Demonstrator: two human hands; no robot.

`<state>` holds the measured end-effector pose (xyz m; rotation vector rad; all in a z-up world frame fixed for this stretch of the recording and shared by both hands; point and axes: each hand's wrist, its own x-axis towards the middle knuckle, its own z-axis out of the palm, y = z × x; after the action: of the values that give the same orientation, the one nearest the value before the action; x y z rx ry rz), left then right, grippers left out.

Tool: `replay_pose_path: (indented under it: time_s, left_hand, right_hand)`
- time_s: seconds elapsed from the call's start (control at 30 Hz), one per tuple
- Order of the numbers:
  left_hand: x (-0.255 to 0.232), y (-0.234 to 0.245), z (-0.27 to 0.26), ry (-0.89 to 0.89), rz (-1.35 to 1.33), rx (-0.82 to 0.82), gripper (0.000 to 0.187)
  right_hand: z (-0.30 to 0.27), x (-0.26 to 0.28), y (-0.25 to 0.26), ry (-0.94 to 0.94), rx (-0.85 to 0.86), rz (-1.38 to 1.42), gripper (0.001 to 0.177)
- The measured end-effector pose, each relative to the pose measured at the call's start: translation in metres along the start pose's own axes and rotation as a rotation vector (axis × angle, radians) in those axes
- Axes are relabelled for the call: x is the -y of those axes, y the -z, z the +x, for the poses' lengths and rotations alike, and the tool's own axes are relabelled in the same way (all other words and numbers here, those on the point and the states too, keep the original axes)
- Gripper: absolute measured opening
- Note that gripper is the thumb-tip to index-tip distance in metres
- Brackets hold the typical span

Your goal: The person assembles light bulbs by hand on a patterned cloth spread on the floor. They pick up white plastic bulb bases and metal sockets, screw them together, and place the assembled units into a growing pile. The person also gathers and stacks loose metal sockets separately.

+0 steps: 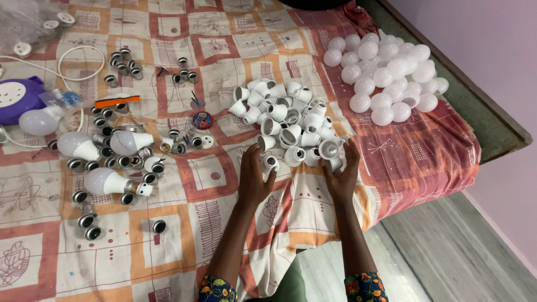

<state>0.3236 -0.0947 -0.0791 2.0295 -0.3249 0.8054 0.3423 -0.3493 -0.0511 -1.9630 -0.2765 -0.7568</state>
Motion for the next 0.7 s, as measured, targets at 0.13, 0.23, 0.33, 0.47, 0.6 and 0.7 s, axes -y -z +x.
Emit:
replay_pose_path:
  time_s: [0.13, 0.23, 0.33, 0.47, 0.6, 0.7]
  left_hand:
    - [0.010, -0.001, -0.006, 0.025, -0.135, -0.068, 0.052]
    - [0.013, -0.002, -0.011, 0.056, -0.125, -0.100, 0.050]
    - [0.012, -0.002, -0.011, 0.107, -0.135, -0.078, 0.050]
    - [0.006, 0.000, -0.009, 0.050, -0.102, -0.089, 0.050]
    - [0.004, 0.009, -0.011, 0.161, -0.131, -0.145, 0.053]
    - [0.000, 0.016, -0.010, 0.252, -0.056, -0.187, 0.054]
  right_hand:
    - [0.003, 0.013, 0.000, -0.157, -0.011, 0.104, 0.083]
    - [0.002, 0.021, 0.003, -0.232, -0.041, 0.104, 0.079]
    - [0.000, 0.017, 0.009, -0.101, -0.066, 0.037, 0.075]
    - [-0.003, 0.013, 0.011, -0.091, -0.082, -0.002, 0.070]
    - [-0.004, 0.023, 0.011, -0.038, -0.132, -0.088, 0.066]
    - [0.002, 0.048, 0.011, 0.228, -0.168, -0.293, 0.050]
